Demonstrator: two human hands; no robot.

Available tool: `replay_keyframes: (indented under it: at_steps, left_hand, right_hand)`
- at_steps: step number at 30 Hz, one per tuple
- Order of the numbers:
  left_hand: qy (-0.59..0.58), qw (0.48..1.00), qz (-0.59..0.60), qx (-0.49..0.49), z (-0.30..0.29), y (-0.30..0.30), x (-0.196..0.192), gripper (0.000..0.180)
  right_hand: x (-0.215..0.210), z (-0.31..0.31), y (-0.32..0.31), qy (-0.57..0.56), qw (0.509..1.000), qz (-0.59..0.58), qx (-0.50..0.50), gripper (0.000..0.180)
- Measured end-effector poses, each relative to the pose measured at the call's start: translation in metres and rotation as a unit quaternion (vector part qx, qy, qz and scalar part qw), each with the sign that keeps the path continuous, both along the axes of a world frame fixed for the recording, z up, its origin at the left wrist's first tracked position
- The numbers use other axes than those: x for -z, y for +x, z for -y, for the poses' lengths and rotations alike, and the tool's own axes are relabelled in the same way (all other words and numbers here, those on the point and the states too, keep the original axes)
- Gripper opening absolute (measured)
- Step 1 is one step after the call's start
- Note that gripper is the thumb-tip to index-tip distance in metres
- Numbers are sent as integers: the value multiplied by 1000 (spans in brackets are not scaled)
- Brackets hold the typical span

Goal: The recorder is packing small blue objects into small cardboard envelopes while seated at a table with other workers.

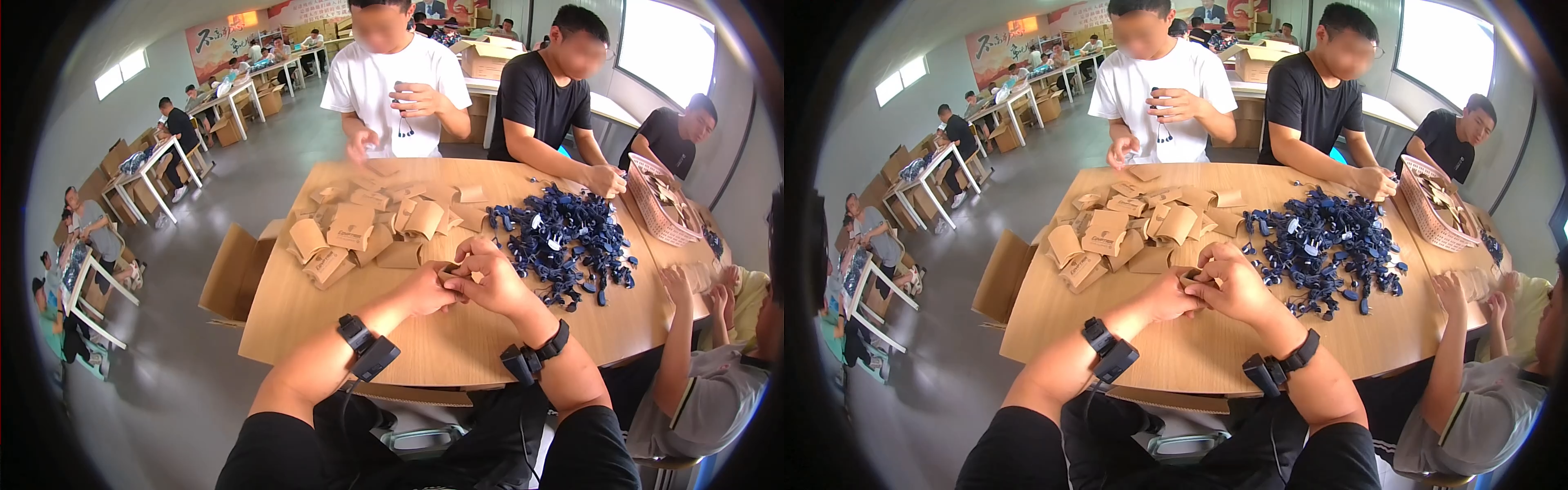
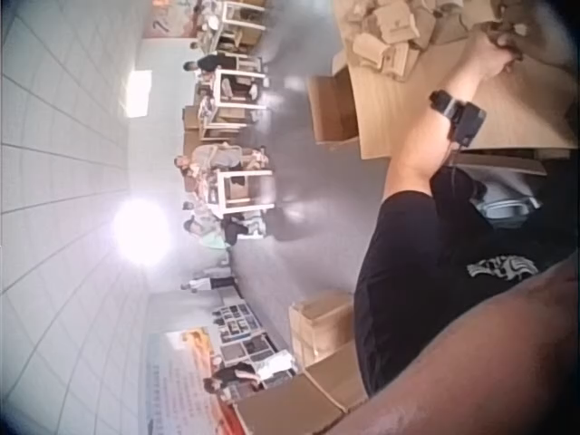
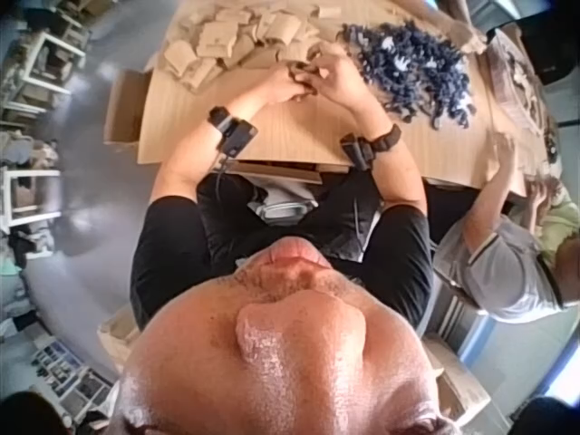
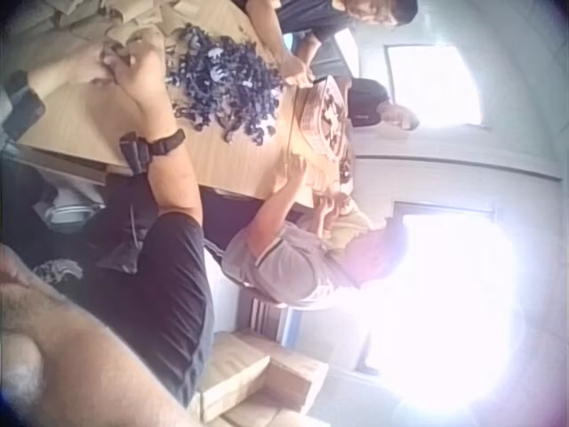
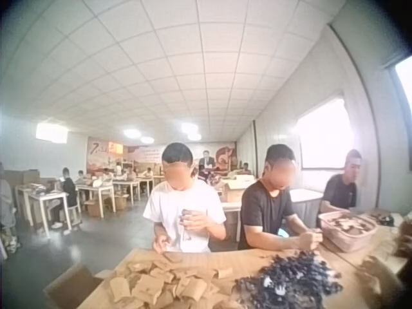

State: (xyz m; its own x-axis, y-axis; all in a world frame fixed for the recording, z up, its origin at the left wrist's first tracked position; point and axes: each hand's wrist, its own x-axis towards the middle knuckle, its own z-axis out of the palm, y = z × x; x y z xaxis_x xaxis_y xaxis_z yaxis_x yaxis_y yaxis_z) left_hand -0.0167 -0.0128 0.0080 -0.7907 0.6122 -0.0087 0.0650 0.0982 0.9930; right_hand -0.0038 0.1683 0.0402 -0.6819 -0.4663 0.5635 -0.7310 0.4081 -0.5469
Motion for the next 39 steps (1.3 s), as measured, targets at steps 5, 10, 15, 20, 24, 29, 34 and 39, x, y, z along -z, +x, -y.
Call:
replay_keyframes:
  at_steps: [5,10,15,20,24,29,34,39]
  left_hand:
    - [-7,1000,1,-2,0,4,0,18]
    - [67,997,22,-42,-4,2,15,21]
    - [26,998,-16,-56,-9,1,8,21]
    - [-1,997,-45,-64,-8,0,13,12]
    - [-5,998,-27,-58,-6,3,10,15]
    - [-23,996,-76,-41,-5,4,8,19]
    - [0,998,-45,-40,-3,5,10,25]
    - [-9,998,-67,-9,-3,2,4,28]
  right_hand:
    - [-1,-1,4,1,999,30,-22,17]
    - [2,-1,3,22,996,-57,59,24]
    - [3,0,1,1,997,-20,79,29]
    - [3,3,1,-37,995,86,35,28]
    - [3,0,0,-27,997,73,0,25]
    - [-2,-1,3,-9,998,66,6,23]
    - [-3,-2,2,-14,992,125,-12,19]
    - [1,-3,1,27,999,26,29,21]
